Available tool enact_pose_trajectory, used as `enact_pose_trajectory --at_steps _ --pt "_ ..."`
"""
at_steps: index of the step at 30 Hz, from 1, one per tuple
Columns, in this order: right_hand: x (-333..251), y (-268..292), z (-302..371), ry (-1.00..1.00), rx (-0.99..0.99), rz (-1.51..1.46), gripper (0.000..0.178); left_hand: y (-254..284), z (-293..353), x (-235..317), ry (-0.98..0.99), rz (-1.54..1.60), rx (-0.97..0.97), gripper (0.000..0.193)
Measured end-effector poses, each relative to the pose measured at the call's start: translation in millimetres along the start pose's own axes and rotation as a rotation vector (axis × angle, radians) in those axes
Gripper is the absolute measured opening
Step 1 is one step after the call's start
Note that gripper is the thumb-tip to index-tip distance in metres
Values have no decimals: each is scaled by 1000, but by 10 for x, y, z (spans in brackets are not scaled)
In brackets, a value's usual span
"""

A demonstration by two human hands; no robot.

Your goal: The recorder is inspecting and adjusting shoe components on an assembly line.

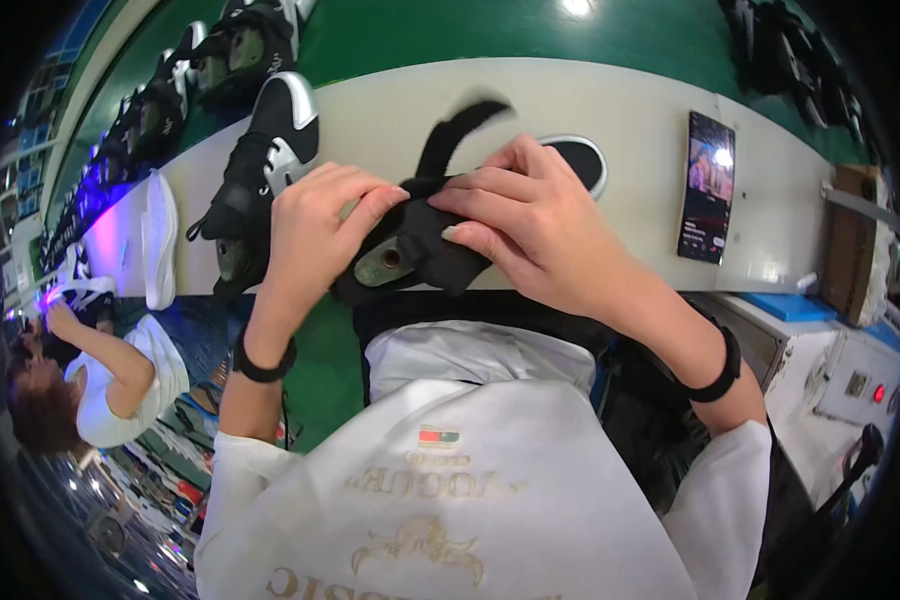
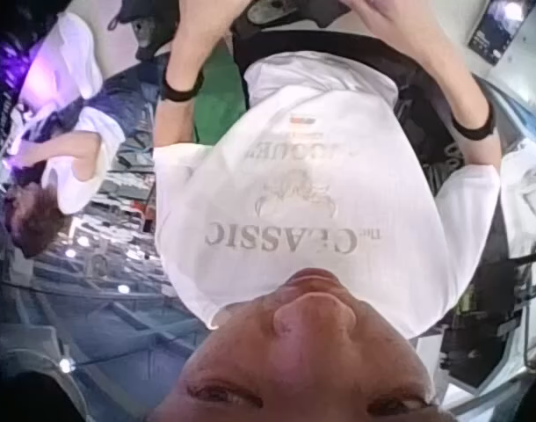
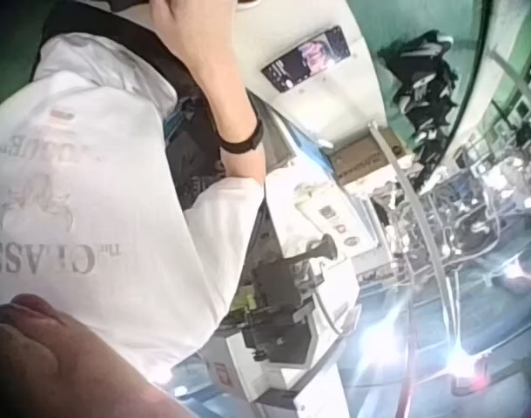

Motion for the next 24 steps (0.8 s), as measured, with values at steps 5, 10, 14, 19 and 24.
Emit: enact_pose_trajectory --at_steps 5,10,14,19,24 --pt "-21 74 -117 27 -196 -14 42 210 414 774 -68 112 25 12" --pt "18 47 -133 36 -378 -41 67 -147 693 562 63 395 -157 29" --pt "19 -37 -148 39 -298 -27 68 -334 723 520 -85 397 -217 20" --pt "-50 -90 -66 148 -84 175 56 -189 453 666 -232 370 -259 13" --pt "-12 -95 -87 113 -84 231 55 365 128 579 -236 333 167 32"
Point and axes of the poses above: each hand's wrist, its own z-axis away from the middle knuckle, its own y-axis out of the back of the hand, x = y × z, the point moved 8 cm from there along -z, towards the middle knuckle, and after that the axes turned 10 degrees about -y, right-handed, at the moved point
